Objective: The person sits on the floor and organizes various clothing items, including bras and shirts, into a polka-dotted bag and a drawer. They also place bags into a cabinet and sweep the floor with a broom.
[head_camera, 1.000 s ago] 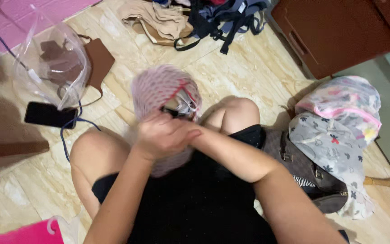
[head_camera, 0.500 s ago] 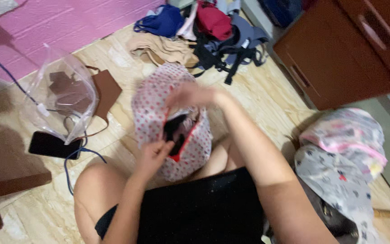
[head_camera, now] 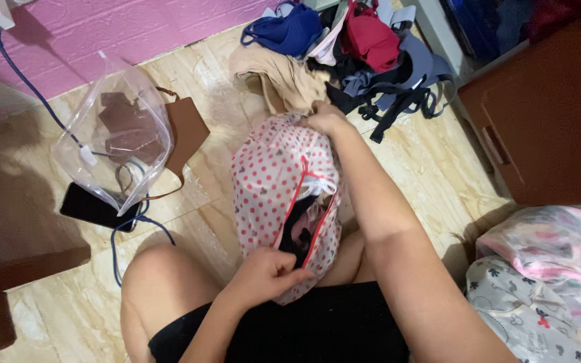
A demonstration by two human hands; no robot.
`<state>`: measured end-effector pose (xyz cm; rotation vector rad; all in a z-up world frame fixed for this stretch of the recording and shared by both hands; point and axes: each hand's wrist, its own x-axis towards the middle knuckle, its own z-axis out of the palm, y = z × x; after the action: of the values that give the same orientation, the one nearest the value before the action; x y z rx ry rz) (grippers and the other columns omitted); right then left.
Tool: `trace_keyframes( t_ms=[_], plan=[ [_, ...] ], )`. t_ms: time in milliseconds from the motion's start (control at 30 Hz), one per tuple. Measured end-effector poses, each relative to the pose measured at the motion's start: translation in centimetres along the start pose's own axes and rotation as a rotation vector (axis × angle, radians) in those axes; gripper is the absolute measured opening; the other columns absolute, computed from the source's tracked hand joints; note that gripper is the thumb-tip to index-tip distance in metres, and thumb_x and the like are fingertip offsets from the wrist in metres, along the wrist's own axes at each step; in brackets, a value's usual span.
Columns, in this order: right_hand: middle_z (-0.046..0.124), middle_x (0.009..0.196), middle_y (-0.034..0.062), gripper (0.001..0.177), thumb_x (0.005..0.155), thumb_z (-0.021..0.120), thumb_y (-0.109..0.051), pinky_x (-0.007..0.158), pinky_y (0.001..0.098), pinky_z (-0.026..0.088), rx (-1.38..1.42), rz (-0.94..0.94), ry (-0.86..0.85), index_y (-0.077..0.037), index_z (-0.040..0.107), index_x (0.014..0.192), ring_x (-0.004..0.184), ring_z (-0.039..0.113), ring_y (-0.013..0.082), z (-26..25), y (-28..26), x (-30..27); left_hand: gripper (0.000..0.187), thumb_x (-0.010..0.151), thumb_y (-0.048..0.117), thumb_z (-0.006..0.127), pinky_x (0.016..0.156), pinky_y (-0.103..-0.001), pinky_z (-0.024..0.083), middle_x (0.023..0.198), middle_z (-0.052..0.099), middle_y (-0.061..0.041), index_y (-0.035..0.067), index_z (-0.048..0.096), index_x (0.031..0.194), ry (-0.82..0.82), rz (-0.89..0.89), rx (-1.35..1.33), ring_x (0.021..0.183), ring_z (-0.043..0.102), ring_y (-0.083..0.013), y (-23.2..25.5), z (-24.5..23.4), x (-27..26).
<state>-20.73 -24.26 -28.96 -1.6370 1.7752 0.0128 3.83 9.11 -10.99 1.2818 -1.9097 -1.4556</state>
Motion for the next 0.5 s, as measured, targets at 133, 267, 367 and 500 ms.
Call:
trace_keyframes(
  t_ms=[133,267,367,500],
  plan=[
    [0.076,0.121,0.0191,0.076,0.076,0.081,-0.055,0.096,0.0381,0.055,0.453,0.093,-0.065,0.005,0.072,0.123,0.109,0.071,0.0272,2.8,4.2,-1.7,0.057,0.086,0.042,0.079,0.044,-0.039,0.036,0.048,0.046,-0.011,0.004,0.049,0.056,-0.095,-0.084,0.017,0.042,0.041,-0.0204,0.7,0.7,-0.7],
    [0.071,0.105,0.0100,0.049,0.092,0.078,-0.045,0.086,0.0359,0.053,0.494,-0.183,0.400,-0.001,0.070,0.112,0.096,0.066,0.0205,0.3,7.1,-4.9,0.054,0.086,0.041,0.079,0.045,-0.040,0.037,0.049,0.046,-0.012,0.003,0.052,0.058,-0.094,-0.100,0.055,0.042,0.043,-0.0219,1.2,0.8,-1.4],
    [0.070,0.103,0.0113,0.026,0.101,0.074,-0.029,0.084,0.0346,0.050,0.891,-0.430,0.565,-0.003,0.076,0.107,0.092,0.060,0.0171,-7.3,5.1,-10.1,0.045,0.085,0.036,0.079,0.050,-0.039,0.041,0.056,0.053,-0.013,0.003,0.056,0.064,-0.076,-0.092,0.086,0.049,0.051,-0.0237,2.5,-0.4,-1.6],
    [0.058,0.123,0.0167,0.015,0.096,0.081,-0.015,0.099,0.0396,0.047,0.289,-0.754,0.787,-0.002,0.075,0.101,0.117,0.057,0.0294,-15.3,-1.7,-21.8,0.022,0.085,0.028,0.079,0.067,-0.038,0.050,0.080,0.067,-0.009,0.007,0.071,0.082,0.130,0.273,0.050,0.076,0.063,-0.0223,5.0,-3.0,-0.5]
  ],
)
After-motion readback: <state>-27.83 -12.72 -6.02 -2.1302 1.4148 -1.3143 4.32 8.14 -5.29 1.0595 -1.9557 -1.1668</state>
